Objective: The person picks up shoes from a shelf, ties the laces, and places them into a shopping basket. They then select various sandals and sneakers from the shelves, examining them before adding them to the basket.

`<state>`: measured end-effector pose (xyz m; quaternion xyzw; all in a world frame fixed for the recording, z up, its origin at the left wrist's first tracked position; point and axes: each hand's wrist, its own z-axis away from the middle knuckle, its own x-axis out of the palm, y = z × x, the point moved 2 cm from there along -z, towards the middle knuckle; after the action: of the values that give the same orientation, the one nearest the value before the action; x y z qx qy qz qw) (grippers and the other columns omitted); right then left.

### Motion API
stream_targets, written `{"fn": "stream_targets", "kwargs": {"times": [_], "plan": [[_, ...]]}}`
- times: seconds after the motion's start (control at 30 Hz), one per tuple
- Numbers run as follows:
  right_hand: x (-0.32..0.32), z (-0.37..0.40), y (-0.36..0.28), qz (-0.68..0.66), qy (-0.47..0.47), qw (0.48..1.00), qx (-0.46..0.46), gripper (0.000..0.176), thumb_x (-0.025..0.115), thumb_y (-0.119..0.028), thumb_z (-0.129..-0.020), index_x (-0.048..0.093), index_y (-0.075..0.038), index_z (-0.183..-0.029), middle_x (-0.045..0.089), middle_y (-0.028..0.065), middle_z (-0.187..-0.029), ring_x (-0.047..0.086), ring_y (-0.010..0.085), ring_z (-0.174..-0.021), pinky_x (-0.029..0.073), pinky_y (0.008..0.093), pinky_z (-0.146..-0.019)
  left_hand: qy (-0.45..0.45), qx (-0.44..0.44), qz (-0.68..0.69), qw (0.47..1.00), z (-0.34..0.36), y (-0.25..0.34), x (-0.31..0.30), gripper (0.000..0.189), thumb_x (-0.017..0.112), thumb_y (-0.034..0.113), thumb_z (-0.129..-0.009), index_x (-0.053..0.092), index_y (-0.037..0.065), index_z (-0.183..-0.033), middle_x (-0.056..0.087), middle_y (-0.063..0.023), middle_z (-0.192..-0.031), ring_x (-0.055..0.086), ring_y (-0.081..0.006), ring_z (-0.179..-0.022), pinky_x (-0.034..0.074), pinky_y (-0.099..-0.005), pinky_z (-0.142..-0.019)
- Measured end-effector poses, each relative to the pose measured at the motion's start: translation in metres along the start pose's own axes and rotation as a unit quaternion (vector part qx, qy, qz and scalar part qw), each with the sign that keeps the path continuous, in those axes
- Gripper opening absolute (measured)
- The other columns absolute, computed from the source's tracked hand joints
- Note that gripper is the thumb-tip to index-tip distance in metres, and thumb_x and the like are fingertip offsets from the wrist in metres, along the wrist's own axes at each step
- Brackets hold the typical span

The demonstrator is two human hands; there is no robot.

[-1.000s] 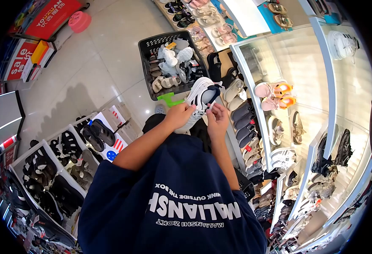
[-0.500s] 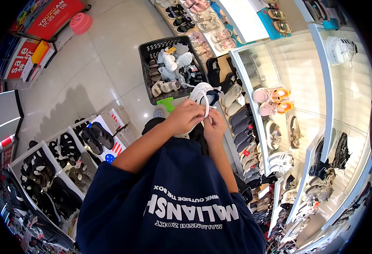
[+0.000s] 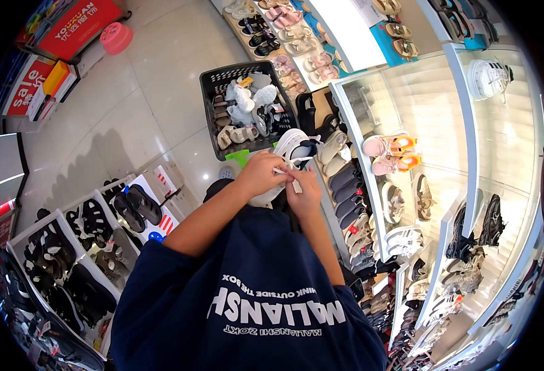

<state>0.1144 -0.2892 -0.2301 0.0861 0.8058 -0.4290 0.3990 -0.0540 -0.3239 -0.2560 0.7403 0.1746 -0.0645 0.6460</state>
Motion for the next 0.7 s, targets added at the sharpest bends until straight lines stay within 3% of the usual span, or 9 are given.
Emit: {"fn": "stream_targets", "kwargs": {"times": [0.1, 0.3, 0.5, 0.7], "plan": [[0.002, 0.006, 0.005, 0.042, -0.02, 0.999, -0.024, 0.027, 0.075, 0.002, -0.079, 0.072, -0.009, -0.103, 0.07, 0.0043, -0.099, 0.067, 0.0258, -0.095, 0.042, 0.0597, -0.108, 0.034, -0.01, -0.008, 0.999, 0.003, -0.008, 0.01, 0.026, 0.085, 0.027, -0.072, 0.068, 0.007, -0.073, 0.068, -0.0104, -0.076, 0.065, -0.0326, -0.077, 0.05, -0.0425, -0.079], [-0.001, 0.005, 0.006, 0.091, 0.005, 0.995, -0.028, 0.026, 0.074, 0.001, -0.08, 0.073, -0.01, -0.104, 0.068, 0.0045, -0.097, 0.066, 0.0257, -0.094, 0.037, 0.0608, -0.112, 0.038, -0.004, -0.023, 0.999, 0.004, 0.003, 0.003, 0.023, 0.085, 0.028, -0.075, 0.073, 0.009, -0.079, 0.069, -0.0072, -0.079, 0.061, -0.0293, -0.081, 0.049, -0.0405, -0.072], [0.0, 0.012, 0.009, 0.113, 0.063, 0.991, -0.018, 0.024, 0.075, 0.0, -0.081, 0.074, -0.011, -0.103, 0.066, 0.0043, -0.094, 0.065, 0.0255, -0.091, 0.037, 0.061, -0.112, -0.008, -0.006, -0.1, 0.995, 0.007, 0.031, -0.026, 0.022, 0.081, 0.03, -0.081, 0.072, 0.01, -0.079, 0.069, -0.0073, -0.079, 0.06, -0.0297, -0.081, 0.049, -0.0412, -0.073], [0.003, 0.014, 0.013, 0.07, 0.07, 0.994, 0.039, 0.028, 0.072, 0.003, -0.081, 0.075, -0.006, -0.107, 0.065, 0.0098, -0.093, 0.066, 0.0287, -0.083, 0.055, 0.0433, -0.085, -0.033, 0.0, -0.193, 0.981, 0.016, 0.048, -0.039, 0.021, 0.078, 0.031, -0.083, 0.071, 0.012, -0.079, 0.069, -0.0074, -0.078, 0.063, -0.0314, -0.084, 0.051, -0.0436, -0.075]]}}
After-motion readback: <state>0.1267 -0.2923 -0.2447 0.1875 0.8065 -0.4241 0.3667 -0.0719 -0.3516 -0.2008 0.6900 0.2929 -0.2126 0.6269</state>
